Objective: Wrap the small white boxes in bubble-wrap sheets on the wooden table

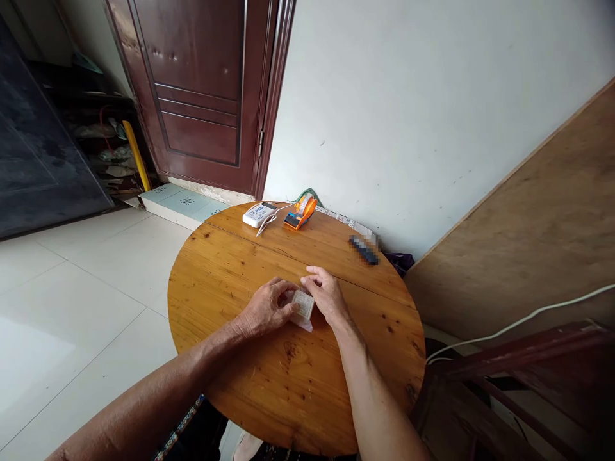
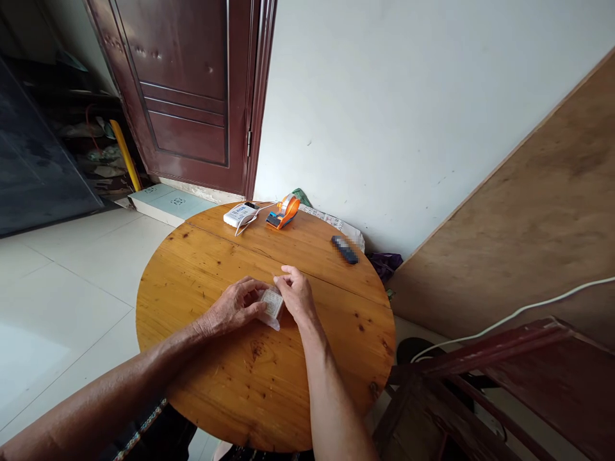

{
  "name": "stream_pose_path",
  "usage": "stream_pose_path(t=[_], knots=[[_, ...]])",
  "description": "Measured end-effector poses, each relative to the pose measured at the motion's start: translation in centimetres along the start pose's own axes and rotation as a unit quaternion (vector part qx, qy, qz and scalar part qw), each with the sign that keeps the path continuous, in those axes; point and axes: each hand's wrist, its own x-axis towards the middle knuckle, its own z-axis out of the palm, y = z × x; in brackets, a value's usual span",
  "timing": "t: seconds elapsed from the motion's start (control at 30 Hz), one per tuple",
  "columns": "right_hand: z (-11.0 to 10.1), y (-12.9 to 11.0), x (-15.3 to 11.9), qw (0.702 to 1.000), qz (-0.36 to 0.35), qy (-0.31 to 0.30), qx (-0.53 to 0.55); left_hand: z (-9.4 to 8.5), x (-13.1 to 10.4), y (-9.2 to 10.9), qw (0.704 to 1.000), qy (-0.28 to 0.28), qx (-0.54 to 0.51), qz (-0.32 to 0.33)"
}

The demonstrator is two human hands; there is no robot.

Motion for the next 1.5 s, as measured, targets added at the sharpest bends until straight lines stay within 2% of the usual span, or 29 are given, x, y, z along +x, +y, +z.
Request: stream_pose_path(t=[0.1, 0.27, 0.43, 0.73, 0.87, 1.07, 1.23, 1.37, 1.5], knots=[[0.2, -0.7, -0.2, 0.998, 0.009, -0.017, 0.059, -0.1, 0.0, 0.1, 1.0, -0.004, 0.0, -0.001], [0.1, -1.4, -0.7, 0.993, 0.012, -0.001, 0.116, -0.1, -0.1, 0.2, 1.0, -0.006, 0.004, -0.001], [-0.1, -1.5, -1.1, 0.992, 0.004, -0.008, 0.126, 0.0, 0.0, 0.0, 1.0, -0.005, 0.005, -0.001], [-1.2, -1.4, -1.2, 0.997, -0.045, 0.025, 0.057, 0.0, 0.1, -0.4, 1.0, -0.002, -0.009, -0.007], [-1.4, -2.0, -1.5, 0.996, -0.074, -0.001, 0.042, 0.3, 0.4, -0.6, 0.999, 0.002, -0.023, -0.032], [-1.6, -3.4, -2.4, 0.988, -0.14, -0.05, -0.028, 0.5, 0.6, -1.1, 0.999, 0.002, -0.02, -0.026], [-1.4, -3.8, -3.0, 0.97, -0.202, -0.052, -0.126, 0.5, 0.7, -1.5, 0.999, 0.007, -0.028, -0.03], [-1.2, -4.0, -3.1, 0.935, -0.266, -0.025, -0.233, 0.5, 0.7, -1.6, 0.999, 0.006, -0.029, -0.015], [-1.9, -4.6, -3.6, 0.912, -0.287, -0.063, -0.286, 0.4, 0.7, -1.4, 0.999, 0.006, -0.022, -0.028]])
